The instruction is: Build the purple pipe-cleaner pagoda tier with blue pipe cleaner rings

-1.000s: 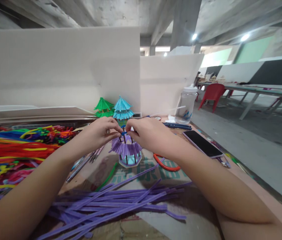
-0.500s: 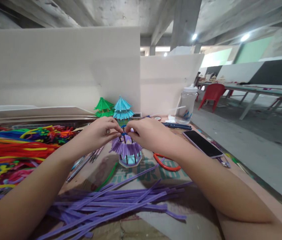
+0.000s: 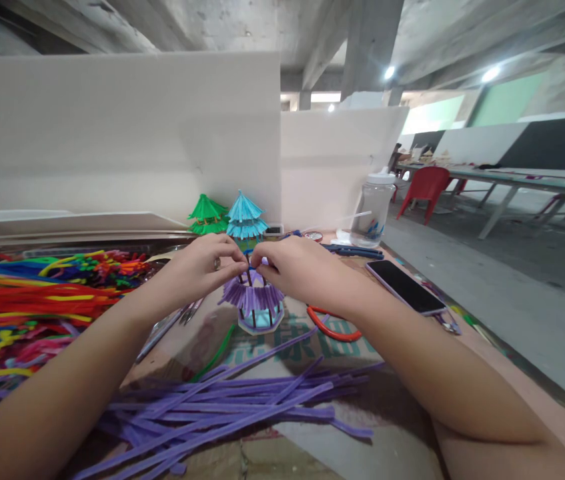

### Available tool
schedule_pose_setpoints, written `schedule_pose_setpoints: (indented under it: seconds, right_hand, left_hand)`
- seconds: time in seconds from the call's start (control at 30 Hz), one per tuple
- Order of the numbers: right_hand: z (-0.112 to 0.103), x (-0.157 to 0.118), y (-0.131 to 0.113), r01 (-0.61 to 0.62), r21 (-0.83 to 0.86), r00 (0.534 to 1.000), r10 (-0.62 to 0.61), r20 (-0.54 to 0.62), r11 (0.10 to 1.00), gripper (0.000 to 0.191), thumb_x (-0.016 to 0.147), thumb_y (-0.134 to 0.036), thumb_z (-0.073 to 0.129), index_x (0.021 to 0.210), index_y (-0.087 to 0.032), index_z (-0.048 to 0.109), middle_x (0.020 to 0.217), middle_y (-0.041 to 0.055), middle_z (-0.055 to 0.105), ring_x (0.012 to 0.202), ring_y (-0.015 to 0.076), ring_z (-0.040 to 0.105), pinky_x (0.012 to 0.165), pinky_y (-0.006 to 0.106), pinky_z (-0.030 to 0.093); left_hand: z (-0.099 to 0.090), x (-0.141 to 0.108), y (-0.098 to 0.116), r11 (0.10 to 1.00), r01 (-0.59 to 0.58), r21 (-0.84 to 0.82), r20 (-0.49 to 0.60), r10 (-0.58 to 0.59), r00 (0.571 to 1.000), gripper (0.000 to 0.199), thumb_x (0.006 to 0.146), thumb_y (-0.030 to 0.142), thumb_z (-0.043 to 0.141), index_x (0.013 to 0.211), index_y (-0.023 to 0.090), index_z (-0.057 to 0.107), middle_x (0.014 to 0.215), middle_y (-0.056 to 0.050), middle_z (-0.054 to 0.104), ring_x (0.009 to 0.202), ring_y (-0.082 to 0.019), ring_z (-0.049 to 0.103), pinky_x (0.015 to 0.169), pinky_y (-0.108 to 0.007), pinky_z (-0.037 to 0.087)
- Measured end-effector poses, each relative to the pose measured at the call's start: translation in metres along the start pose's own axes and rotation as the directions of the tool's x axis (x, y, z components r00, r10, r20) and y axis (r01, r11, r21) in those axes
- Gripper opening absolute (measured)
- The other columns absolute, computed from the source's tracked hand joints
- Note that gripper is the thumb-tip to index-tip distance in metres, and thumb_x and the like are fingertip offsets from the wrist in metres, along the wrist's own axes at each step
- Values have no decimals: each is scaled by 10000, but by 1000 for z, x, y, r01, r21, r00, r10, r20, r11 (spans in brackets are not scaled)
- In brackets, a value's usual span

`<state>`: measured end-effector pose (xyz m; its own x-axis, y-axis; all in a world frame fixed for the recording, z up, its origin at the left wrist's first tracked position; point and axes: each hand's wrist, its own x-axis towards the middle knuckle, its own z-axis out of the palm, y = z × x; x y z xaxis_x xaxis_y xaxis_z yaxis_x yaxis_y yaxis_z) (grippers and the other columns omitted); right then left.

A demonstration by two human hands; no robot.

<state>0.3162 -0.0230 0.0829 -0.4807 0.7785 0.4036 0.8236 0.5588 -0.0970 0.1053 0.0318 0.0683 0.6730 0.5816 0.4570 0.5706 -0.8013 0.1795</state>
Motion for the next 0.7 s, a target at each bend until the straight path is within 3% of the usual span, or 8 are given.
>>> schedule_pose_setpoints:
  seconds: [0.23, 0.7]
  right_hand:
    - [-8, 0, 0, -30, 69, 997, 25, 74, 997, 189, 878, -143, 562, 964, -209, 717, 810, 4, 721, 654, 119, 580, 599, 237, 323]
    - [-4, 3, 6, -3, 69, 998, -2, 68, 998, 155, 853, -127, 557, 879, -198, 692, 793, 4, 713, 665, 123, 581, 600, 234, 329]
  left_hand:
    - [4, 0, -4, 999, -51, -1, -24, 51, 998, 122, 915, 250, 650, 966, 205, 752, 952, -60, 698, 934, -228, 618, 854, -356, 447]
    - [1, 0, -1, 999, -21, 36, 6, 20, 1000, 124, 910, 250, 653, 956, 207, 760, 963, -64, 704, 957, -238, 626, 886, -377, 444]
